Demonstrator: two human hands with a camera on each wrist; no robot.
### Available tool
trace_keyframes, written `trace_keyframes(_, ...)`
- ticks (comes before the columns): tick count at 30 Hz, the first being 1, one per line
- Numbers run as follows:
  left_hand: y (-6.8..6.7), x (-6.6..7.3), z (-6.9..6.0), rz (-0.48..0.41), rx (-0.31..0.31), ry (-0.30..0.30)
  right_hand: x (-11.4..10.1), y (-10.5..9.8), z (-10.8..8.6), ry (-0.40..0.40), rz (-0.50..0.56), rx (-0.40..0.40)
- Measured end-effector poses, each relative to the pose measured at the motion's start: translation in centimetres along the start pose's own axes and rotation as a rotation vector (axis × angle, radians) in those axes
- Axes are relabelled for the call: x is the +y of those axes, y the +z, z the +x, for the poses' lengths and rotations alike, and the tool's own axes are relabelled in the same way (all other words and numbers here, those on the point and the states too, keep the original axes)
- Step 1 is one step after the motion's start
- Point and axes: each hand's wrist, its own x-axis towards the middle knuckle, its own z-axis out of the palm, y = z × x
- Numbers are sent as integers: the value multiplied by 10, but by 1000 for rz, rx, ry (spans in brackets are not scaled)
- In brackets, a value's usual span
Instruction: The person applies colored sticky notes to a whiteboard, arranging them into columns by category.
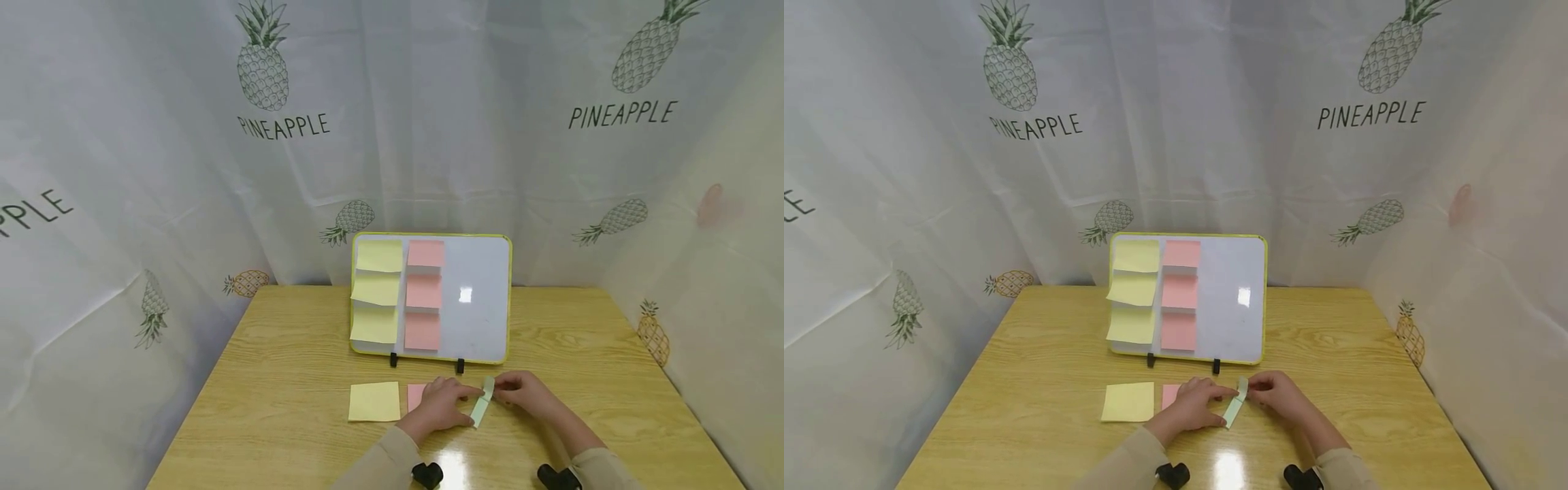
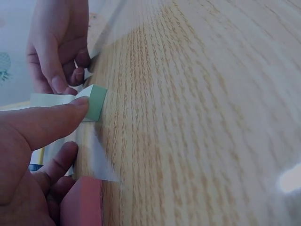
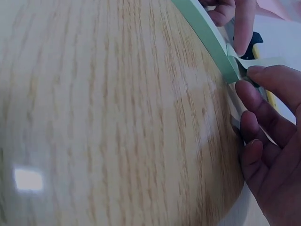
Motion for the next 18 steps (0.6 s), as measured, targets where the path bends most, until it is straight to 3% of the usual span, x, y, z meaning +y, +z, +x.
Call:
trace_keyframes(8, 1, -1, 1, -7, -18, -8, 1, -1, 8, -9, -25, -2)
trace_keyframes(18, 1, -2, 3, 7, -6, 2, -2, -4, 18, 39, -103, 73)
